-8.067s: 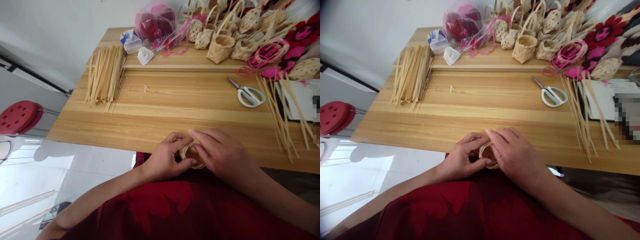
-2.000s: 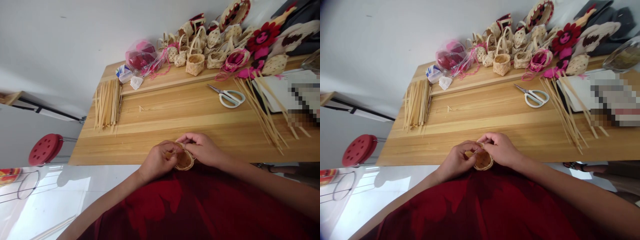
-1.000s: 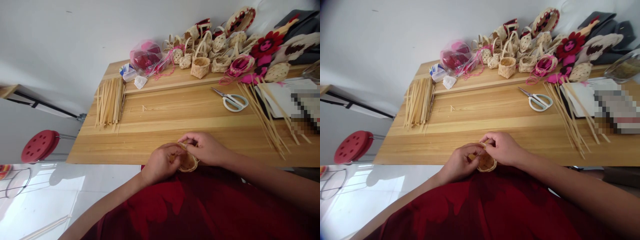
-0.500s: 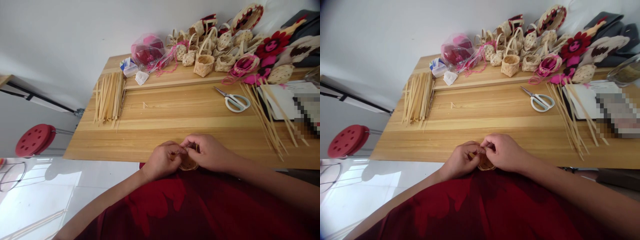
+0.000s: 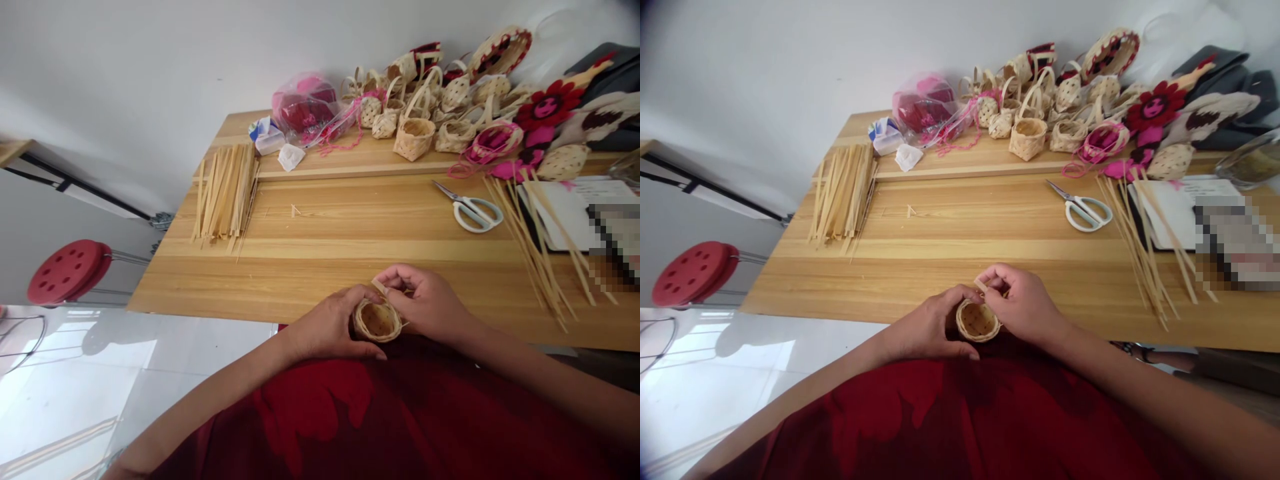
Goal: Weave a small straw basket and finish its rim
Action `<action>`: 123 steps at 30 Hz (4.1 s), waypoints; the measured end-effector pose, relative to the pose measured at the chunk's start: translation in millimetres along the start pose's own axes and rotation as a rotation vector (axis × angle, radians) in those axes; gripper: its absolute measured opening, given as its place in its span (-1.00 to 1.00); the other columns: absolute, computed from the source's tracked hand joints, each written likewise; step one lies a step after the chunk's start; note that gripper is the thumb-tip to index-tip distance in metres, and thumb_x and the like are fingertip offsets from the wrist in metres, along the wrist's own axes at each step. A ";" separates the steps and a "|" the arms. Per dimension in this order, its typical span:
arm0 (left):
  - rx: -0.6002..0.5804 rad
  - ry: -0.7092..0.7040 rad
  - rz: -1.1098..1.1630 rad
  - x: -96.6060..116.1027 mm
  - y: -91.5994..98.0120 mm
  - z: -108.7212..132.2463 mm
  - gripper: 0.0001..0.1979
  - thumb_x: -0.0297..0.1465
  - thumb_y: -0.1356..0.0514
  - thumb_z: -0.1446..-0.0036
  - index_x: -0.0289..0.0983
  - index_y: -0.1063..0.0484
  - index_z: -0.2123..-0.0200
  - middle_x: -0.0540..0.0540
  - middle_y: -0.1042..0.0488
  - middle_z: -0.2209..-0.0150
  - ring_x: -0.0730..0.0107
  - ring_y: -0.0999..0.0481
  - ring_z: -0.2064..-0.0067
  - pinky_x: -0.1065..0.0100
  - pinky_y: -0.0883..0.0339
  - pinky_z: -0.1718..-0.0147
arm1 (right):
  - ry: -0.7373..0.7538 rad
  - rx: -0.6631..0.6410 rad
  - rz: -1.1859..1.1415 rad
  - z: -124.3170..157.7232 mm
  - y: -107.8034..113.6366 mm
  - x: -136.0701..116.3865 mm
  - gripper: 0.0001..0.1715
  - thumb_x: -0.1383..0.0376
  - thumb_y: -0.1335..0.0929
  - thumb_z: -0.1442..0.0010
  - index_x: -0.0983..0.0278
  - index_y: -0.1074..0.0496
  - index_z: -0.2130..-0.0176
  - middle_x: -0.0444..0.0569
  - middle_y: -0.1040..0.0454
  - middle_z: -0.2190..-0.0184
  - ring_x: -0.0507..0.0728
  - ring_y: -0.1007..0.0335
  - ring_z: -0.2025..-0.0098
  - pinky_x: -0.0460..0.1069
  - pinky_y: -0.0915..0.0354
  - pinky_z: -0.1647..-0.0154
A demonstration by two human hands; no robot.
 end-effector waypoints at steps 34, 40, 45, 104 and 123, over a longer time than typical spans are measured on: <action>0.212 -0.046 -0.481 -10.5 -13.8 -6.8 -0.46 -0.37 -0.42 -0.02 -0.21 -0.33 -0.05 -0.21 -0.60 0.02 0.01 -0.63 0.04 0.07 -0.58 0.08 | 0.067 0.063 -0.048 -18.0 -10.4 -1.3 -0.77 0.28 -0.37 -0.09 0.21 -0.56 0.22 -0.10 -0.61 0.44 0.10 -0.46 0.45 -0.01 -0.33 0.41; 0.302 -0.105 -0.461 -15.4 -16.4 -2.4 -0.47 -0.32 -0.43 -0.03 -0.19 -0.32 -0.03 -0.18 -0.61 0.05 0.07 -0.62 0.07 0.13 -0.56 0.10 | 0.136 0.064 -0.016 -17.1 -12.3 -3.8 -0.73 0.37 -0.37 -0.11 0.22 -0.58 0.16 -0.05 -0.69 0.28 0.12 -0.60 0.30 0.01 -0.43 0.24; 0.316 -0.142 -0.532 -12.9 -15.5 0.6 -0.47 -0.33 -0.43 -0.02 -0.19 -0.33 -0.04 -0.16 -0.61 0.07 0.10 -0.62 0.09 0.14 -0.57 0.12 | 0.208 0.077 0.037 -9.2 -11.1 -8.4 -0.80 0.37 -0.36 -0.19 0.20 -0.58 0.21 -0.11 -0.68 0.33 0.09 -0.57 0.36 -0.02 -0.38 0.30; 0.455 -0.393 -0.650 -6.4 -13.0 1.6 -0.57 -0.28 -0.38 -0.22 -0.24 -0.36 -0.09 -0.32 -0.61 -0.11 0.06 -0.63 -0.14 0.09 -0.58 -0.08 | 0.326 0.042 0.361 21.6 18.3 -36.8 -0.71 0.33 -0.32 -0.26 0.15 -0.63 0.37 -0.08 -0.67 0.42 0.12 -0.52 0.43 0.04 -0.30 0.36; 0.437 -0.353 -0.597 -4.8 -13.2 1.3 -0.55 -0.34 -0.35 -0.18 -0.22 -0.33 -0.09 -0.23 -0.63 -0.04 0.10 -0.65 -0.08 0.14 -0.59 -0.03 | 0.237 -0.074 0.299 5.7 17.3 -40.0 -0.73 0.31 -0.36 -0.21 0.09 -0.66 0.40 -0.14 -0.68 0.46 0.12 -0.50 0.49 0.03 -0.23 0.42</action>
Point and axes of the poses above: each hand's wrist, its own z-axis away from the middle knuckle, its own y-axis out of the back of the hand, x = y × z, the point moved 3 cm from there along -z, towards the middle knuckle
